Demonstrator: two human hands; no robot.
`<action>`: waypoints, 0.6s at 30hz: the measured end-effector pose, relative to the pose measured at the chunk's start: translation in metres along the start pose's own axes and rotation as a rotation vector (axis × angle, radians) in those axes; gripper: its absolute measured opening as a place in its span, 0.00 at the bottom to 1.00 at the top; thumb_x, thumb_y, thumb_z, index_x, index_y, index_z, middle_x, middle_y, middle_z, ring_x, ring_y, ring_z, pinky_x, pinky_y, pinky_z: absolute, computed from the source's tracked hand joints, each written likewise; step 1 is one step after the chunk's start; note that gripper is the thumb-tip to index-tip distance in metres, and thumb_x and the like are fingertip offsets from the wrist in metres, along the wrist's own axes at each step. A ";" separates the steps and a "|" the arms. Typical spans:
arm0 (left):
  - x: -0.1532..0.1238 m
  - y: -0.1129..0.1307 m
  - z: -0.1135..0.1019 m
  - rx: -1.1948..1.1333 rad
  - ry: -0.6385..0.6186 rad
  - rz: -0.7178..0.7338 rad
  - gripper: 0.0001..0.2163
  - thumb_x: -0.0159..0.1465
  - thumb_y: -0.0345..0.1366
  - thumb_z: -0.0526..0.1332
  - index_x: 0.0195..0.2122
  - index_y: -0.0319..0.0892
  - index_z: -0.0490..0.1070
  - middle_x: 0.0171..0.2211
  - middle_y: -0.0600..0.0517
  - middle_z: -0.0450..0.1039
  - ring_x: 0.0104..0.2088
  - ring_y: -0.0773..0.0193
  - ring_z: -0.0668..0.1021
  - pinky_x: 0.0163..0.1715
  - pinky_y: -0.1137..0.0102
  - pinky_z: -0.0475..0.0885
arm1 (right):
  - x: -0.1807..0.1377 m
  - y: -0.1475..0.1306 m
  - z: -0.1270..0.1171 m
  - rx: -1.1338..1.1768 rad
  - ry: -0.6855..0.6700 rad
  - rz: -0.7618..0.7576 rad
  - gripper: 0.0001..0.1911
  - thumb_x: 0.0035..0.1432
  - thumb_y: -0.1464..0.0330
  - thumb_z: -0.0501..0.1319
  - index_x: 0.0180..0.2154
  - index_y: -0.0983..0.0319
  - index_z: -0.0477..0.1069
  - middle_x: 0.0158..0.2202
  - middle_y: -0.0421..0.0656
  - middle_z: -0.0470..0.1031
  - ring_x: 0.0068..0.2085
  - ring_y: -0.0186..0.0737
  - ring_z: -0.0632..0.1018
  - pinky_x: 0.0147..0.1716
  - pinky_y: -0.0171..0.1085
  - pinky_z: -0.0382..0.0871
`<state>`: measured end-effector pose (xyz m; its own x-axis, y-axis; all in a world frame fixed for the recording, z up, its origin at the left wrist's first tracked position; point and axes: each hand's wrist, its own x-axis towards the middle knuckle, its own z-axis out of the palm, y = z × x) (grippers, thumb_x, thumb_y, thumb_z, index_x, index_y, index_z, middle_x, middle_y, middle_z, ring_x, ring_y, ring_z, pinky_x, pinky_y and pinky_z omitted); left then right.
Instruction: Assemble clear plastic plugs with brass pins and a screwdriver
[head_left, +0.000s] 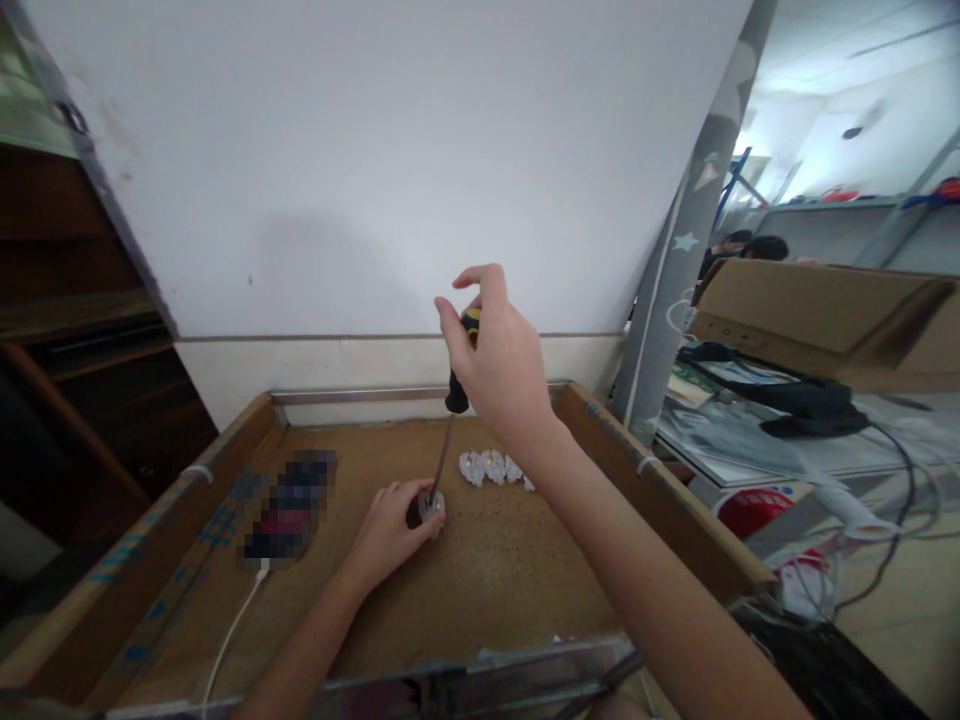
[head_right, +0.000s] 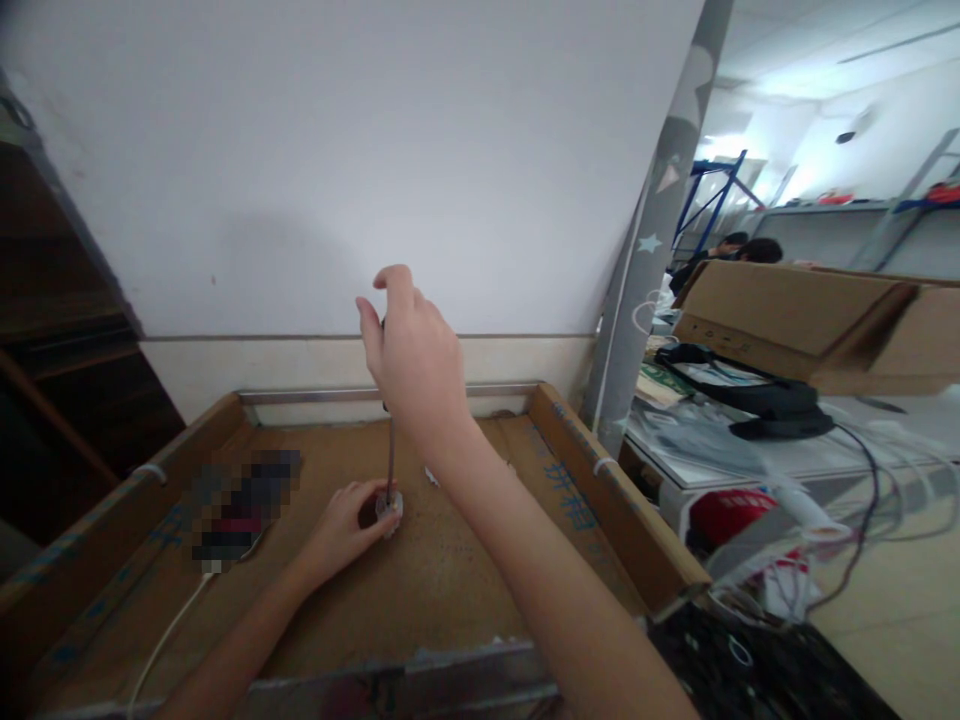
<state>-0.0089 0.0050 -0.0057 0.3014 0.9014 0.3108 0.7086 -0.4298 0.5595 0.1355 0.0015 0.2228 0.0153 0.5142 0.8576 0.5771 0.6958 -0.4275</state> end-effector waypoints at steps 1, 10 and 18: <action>0.000 0.000 0.000 -0.005 0.000 0.004 0.17 0.59 0.44 0.59 0.48 0.44 0.68 0.42 0.48 0.74 0.43 0.55 0.74 0.45 0.61 0.66 | -0.002 -0.001 0.000 0.055 -0.004 -0.011 0.05 0.59 0.70 0.53 0.39 0.59 0.59 0.25 0.35 0.60 0.25 0.32 0.65 0.28 0.34 0.57; 0.000 -0.001 0.001 -0.030 0.023 0.025 0.17 0.59 0.44 0.59 0.47 0.44 0.69 0.41 0.48 0.74 0.42 0.56 0.74 0.44 0.61 0.67 | 0.006 0.002 -0.011 0.734 -0.544 0.228 0.18 0.58 0.53 0.53 0.26 0.59 0.56 0.16 0.32 0.59 0.20 0.29 0.66 0.25 0.32 0.64; 0.000 -0.004 0.004 -0.057 0.042 0.043 0.16 0.58 0.43 0.60 0.46 0.43 0.69 0.41 0.48 0.74 0.41 0.57 0.75 0.42 0.63 0.69 | -0.002 -0.009 -0.005 -0.242 -0.053 -0.012 0.07 0.59 0.74 0.50 0.41 0.63 0.62 0.36 0.47 0.66 0.35 0.39 0.70 0.34 0.38 0.61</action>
<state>-0.0092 0.0073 -0.0109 0.3026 0.8796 0.3671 0.6580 -0.4714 0.5872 0.1340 -0.0085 0.2265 -0.0317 0.5369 0.8430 0.7559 0.5647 -0.3312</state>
